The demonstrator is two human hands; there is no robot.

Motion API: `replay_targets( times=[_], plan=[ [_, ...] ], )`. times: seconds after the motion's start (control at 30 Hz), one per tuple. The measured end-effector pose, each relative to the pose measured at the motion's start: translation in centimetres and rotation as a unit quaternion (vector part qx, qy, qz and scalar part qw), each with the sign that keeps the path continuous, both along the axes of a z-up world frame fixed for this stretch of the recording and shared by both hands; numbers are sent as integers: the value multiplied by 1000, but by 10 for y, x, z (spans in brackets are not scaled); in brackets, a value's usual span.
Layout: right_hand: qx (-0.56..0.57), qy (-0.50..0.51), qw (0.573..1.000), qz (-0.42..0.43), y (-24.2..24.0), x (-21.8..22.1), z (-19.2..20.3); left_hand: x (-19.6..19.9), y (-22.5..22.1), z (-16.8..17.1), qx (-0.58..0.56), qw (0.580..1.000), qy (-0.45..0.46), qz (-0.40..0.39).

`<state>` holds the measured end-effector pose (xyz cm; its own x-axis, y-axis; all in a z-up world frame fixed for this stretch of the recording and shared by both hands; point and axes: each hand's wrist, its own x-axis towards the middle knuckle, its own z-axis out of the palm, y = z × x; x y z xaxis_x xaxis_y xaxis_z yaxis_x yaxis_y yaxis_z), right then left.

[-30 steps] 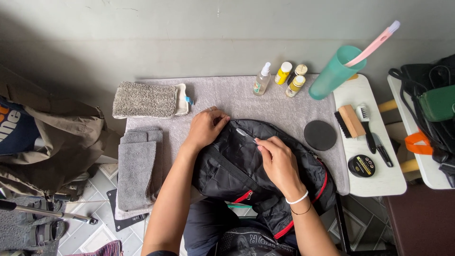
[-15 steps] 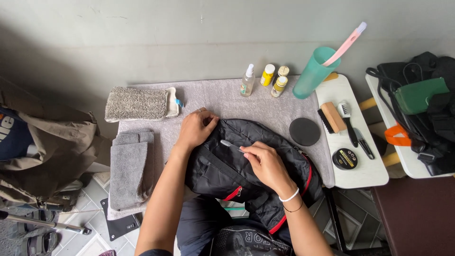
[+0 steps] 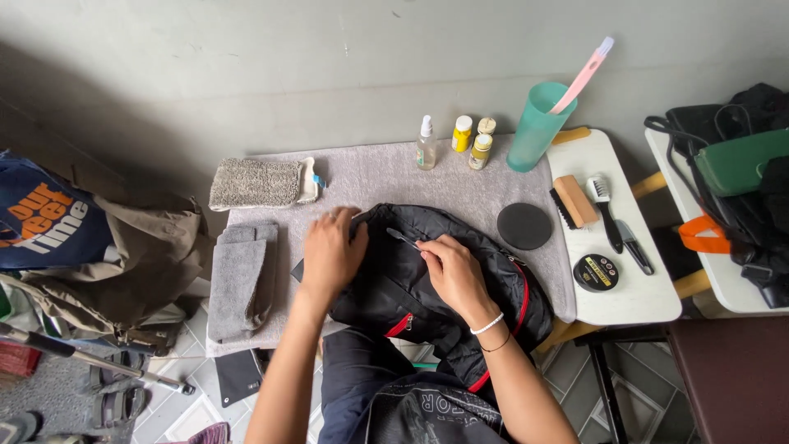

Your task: The person is cleaning a black bag by applying a liquid solution and scrubbing the surface with a small brush.

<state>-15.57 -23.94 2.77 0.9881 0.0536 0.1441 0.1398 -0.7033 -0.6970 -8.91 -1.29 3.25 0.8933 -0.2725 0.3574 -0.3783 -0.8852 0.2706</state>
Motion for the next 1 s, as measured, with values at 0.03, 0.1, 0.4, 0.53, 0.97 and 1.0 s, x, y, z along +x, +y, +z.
replay_targets(
  times=[0.03, 0.1, 0.4, 0.53, 0.97, 1.0],
  plan=[
    [-5, 5, 1000, -1, 1, -1, -1, -24, -2, 0, -18, 999, 33, 10],
    [-8, 7, 1000, -7, 1, -2, 8, -50, -8, 0, -34, 997, 63, 15],
    [21, 50, 997, 63, -5, -12, 29, -71, -12, -3, -85, 990, 112, 34],
    [40, 14, 999, 17, -19, -12, 52, -72, -13, -3, -81, 991, 96, 36],
    [-457, -84, 874, -144, -199, 115, 166, -72, -13, -23, -72, 996, -37, 35],
    [-458, -85, 873, -146, -201, 126, 162, -72, -13, -22, -75, 996, -38, 34]
  ],
)
